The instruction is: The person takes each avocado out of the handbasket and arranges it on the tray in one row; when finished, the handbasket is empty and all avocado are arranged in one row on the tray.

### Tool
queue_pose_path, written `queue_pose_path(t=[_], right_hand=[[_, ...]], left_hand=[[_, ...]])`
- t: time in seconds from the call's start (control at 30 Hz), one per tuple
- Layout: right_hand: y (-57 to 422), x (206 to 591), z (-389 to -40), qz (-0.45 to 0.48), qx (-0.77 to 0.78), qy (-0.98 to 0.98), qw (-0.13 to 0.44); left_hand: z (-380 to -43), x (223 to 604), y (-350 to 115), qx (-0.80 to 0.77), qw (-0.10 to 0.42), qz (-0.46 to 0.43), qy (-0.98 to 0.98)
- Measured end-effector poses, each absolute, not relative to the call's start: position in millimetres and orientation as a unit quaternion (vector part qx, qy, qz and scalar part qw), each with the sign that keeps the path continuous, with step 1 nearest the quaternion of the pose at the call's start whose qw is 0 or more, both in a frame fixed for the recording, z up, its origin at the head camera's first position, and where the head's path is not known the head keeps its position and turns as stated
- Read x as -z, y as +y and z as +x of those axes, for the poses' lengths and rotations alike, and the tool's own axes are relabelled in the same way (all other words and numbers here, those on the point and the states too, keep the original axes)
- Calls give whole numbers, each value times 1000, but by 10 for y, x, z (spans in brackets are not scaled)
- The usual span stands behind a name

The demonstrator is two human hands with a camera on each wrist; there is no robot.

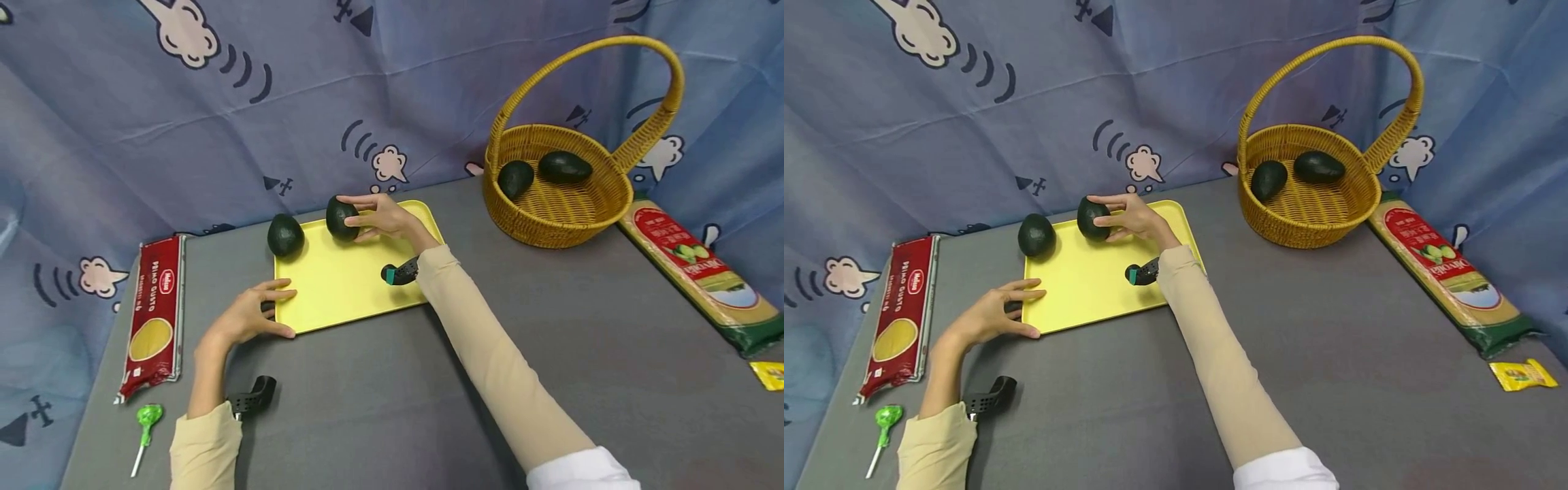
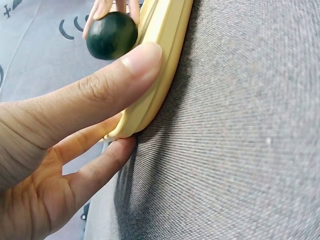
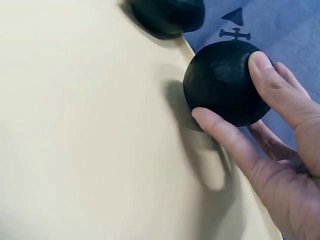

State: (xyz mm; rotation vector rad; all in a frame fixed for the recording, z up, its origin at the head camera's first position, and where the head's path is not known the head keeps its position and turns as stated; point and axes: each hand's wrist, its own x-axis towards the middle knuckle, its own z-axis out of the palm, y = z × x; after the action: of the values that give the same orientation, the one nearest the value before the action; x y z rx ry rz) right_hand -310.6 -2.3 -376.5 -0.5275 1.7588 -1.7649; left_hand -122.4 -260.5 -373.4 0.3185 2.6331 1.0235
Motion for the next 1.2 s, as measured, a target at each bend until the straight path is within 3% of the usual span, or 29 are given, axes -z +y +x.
queue_pose_path(t=[0.6,1.2], right_hand=[[-408,3827,-3028,-194,662,661,296],[-416,3847,-3006,-178,671,659,290]], left_hand=[[-1227,3741,-2609,-392,157,101,901],[-1221,3740,-2608,-374,150,104,909]])
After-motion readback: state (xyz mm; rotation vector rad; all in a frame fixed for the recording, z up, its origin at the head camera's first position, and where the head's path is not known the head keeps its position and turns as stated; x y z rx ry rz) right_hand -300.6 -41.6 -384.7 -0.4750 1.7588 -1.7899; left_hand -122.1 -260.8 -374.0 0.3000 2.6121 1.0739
